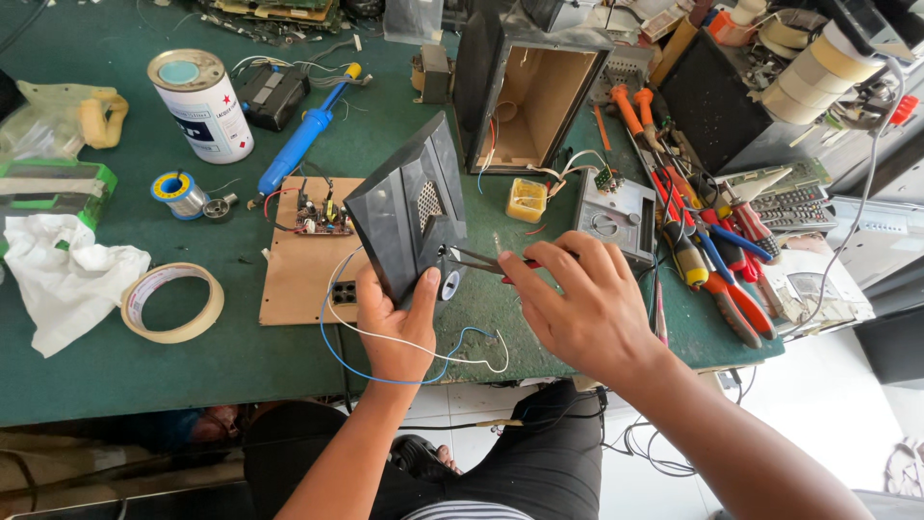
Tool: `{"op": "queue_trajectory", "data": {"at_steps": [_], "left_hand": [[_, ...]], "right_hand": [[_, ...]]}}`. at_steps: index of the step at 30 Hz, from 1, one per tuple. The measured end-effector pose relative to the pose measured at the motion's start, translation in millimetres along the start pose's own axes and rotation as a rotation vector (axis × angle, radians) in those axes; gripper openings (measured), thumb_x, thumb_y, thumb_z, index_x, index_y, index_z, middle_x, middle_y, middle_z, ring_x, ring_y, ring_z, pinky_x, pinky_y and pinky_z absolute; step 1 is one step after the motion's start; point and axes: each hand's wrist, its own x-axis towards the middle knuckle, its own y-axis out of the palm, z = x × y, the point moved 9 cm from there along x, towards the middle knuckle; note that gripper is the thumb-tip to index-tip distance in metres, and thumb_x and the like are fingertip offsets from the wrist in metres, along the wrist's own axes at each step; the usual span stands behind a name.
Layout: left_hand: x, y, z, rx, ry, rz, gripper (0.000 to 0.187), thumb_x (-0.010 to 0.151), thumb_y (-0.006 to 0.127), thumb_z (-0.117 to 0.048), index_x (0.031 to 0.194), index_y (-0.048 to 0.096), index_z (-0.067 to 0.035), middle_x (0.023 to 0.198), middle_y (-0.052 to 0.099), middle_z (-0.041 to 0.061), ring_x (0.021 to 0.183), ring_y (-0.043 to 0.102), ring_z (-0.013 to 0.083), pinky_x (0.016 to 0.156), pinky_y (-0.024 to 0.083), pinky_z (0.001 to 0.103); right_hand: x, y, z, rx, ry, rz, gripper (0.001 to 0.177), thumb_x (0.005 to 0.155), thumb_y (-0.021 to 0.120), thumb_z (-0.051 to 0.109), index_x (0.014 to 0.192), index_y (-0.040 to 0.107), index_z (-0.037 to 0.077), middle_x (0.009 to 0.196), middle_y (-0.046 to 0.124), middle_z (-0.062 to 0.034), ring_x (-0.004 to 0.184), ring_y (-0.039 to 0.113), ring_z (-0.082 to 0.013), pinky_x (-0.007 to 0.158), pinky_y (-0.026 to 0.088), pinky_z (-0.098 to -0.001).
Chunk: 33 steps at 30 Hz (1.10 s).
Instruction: The person uses pliers to adjust a knob on a gray electronic device, then rotates and manipulates the knob by hand. They later flip the device to access the internal circuit board and connect wires.
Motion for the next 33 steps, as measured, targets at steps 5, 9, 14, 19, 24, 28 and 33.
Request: {"op": "queue_trajectory", "data": {"at_steps": [5,9,14,19,24,28,33], "left_hand": [[-2,1,3,-0.017,0.008,0.007,0.033,0.092,0.088,-0.008,0.114,0.064,-0.003,0.084,0.070,0.012,0.075,0.068,0.0157,0.073,0.061,0.032],[-2,2,4,-0.003,0.028,0.005,0.033,0.091,0.089,-0.008,0.113,0.065,-0.001,0.083,0.070,0.013,0.074,0.070,0.0184,0.073,0.061,0.033],[-2,0,6,0.000,0.014,-0.002,0.033,0.091,0.089,-0.008,0.113,0.065,-0.002,0.082,0.070,0.013,0.072,0.069,0.0172,0.071,0.061,0.033],[-2,-1,-1,0.025,0.027,0.011,0.033,0.092,0.089,-0.010,0.114,0.066,-0.002,0.084,0.072,0.014,0.074,0.071,0.0195,0.071,0.062,0.035],[-5,-2,8,0.090,0.053,-0.001,0.034,0.092,0.089,-0.013,0.113,0.064,-0.002,0.084,0.068,0.017,0.074,0.072,0.0232,0.071,0.060,0.033],[-2,-3,6,0.048,0.009,-0.043,0.033,0.092,0.089,-0.011,0.114,0.066,-0.002,0.084,0.070,0.015,0.074,0.068,0.0184,0.071,0.061,0.035],[-1,-2,18,0.001,-0.003,-0.040,0.034,0.091,0.089,-0.009,0.114,0.065,-0.003,0.084,0.070,0.013,0.074,0.067,0.0169,0.072,0.061,0.036]], "right_hand": [[3,0,6,-0.035,-0.029,-0.002,0.031,0.094,0.067,0.014,0.121,0.080,0.020,0.107,0.068,-0.0049,0.099,0.062,-0.0286,0.080,0.051,-0.0369],[5,2,9,-0.033,-0.046,-0.008,0.031,0.094,0.065,0.012,0.121,0.079,0.018,0.108,0.067,-0.0074,0.098,0.062,-0.0301,0.079,0.051,-0.0372],[3,10,8,0.011,0.013,0.043,0.028,0.098,0.062,0.019,0.122,0.078,0.017,0.105,0.066,-0.0060,0.092,0.064,-0.0284,0.076,0.052,-0.0364],[-29,65,-34,0.648,0.857,0.813,0.035,0.097,0.066,0.035,0.130,0.068,0.021,0.100,0.084,-0.0102,0.094,0.077,-0.0405,0.090,0.057,-0.0551],[-79,96,-12,1.835,1.531,0.781,0.038,0.103,0.055,0.033,0.115,0.060,-0.002,0.082,0.073,-0.0364,0.062,0.076,-0.0500,0.056,0.064,-0.0617],[-62,75,-28,1.529,1.116,0.728,0.040,0.091,0.058,0.017,0.122,0.066,-0.007,0.089,0.079,-0.0269,0.062,0.077,-0.0310,0.055,0.052,-0.0322],[-19,9,-30,0.337,0.323,0.101,0.052,0.079,0.086,0.024,0.130,0.079,0.015,0.112,0.076,-0.0047,0.094,0.070,-0.0265,0.085,0.060,-0.0354]]}}
